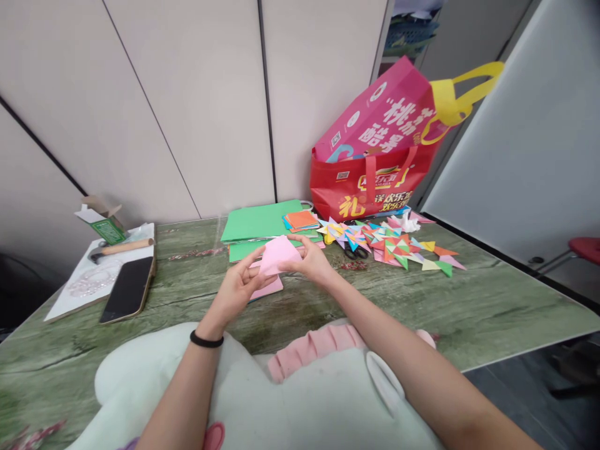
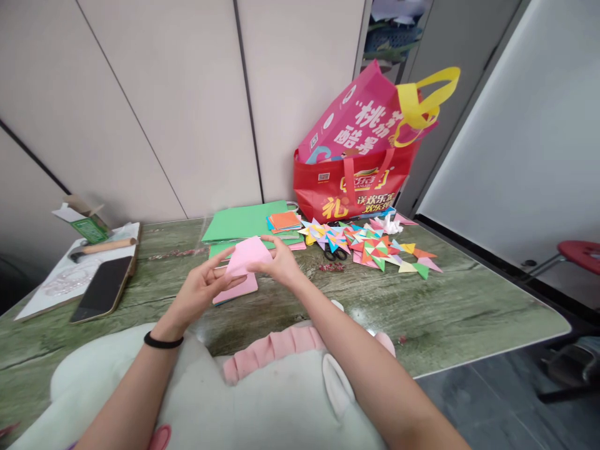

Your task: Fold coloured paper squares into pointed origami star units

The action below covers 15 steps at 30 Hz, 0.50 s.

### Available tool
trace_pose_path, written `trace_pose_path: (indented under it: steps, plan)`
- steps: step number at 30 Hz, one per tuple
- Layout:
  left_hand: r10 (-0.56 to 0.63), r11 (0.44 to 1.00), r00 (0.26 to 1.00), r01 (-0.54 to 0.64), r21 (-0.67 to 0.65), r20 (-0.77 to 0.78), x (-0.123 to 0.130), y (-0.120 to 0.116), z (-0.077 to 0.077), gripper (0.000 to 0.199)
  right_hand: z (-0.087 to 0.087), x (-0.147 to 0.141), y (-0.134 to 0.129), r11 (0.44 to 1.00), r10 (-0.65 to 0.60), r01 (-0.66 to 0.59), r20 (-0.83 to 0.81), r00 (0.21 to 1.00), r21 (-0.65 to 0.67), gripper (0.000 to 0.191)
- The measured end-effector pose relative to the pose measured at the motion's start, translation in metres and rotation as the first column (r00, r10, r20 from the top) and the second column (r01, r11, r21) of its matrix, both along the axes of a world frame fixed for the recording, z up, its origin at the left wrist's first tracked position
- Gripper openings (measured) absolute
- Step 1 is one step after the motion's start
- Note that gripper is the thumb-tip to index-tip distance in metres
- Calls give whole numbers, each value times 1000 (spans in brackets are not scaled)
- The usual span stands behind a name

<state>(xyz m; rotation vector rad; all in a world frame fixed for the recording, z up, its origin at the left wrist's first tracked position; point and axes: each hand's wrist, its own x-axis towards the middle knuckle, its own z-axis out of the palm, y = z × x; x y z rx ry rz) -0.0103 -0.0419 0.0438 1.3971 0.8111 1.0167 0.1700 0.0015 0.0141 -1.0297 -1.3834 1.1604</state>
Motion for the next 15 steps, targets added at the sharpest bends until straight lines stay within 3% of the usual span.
trace_pose_path:
  steps: [9, 15]
  plan:
    - [61, 998, 997, -62, -16, -38, 4, -3, 6, 87, -4, 1, 4, 998, -60, 61, -17, 998, 20, 73]
    - [29, 998, 1000, -29, -50, 4, 3, -5, 6, 84, -5, 0, 3, 1000, -13, 14, -63, 998, 20, 69]
